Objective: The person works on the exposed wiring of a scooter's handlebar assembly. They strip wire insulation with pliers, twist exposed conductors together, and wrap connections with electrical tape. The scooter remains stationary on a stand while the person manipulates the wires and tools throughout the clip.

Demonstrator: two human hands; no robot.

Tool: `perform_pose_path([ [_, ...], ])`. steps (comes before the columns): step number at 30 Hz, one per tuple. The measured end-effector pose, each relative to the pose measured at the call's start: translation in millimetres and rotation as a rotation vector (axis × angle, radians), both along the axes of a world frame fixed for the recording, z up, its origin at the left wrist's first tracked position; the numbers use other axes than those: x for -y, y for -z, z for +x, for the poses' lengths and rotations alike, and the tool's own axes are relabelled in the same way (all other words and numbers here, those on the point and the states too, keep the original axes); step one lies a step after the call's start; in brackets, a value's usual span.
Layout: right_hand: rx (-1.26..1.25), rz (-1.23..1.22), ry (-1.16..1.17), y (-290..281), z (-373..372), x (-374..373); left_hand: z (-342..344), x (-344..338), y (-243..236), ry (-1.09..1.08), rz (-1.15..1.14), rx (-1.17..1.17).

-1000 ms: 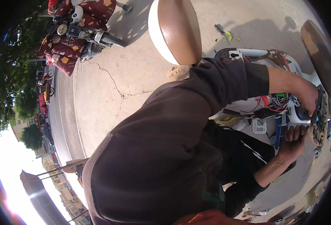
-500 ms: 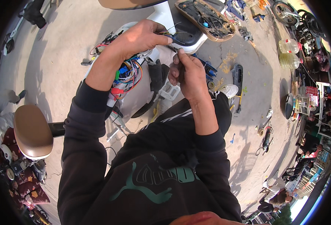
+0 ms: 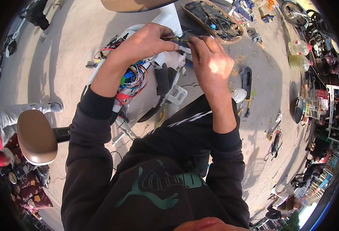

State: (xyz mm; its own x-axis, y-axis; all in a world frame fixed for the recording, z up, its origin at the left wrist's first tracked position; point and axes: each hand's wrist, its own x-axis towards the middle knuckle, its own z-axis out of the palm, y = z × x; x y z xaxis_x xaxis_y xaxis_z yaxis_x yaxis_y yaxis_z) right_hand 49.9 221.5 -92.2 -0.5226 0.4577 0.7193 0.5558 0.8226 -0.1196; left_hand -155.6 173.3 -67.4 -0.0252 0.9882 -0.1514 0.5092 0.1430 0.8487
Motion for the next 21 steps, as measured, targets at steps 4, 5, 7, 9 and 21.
perform_pose_path([
  [4,0.098,0.179,0.102,2,-3,19,1,-2,10,-0.017,0.063,0.021],
  [5,0.084,0.176,0.124,5,-7,27,1,-3,15,-0.032,0.073,0.022],
  [7,-0.014,-0.062,0.116,9,-11,44,3,-4,21,-0.064,0.098,0.028],
  [9,-0.173,-0.296,0.101,15,-13,52,10,-2,16,-0.056,0.067,0.051],
  [21,-0.379,-0.482,0.07,28,-3,49,26,3,-2,-0.059,-0.059,0.202],
])
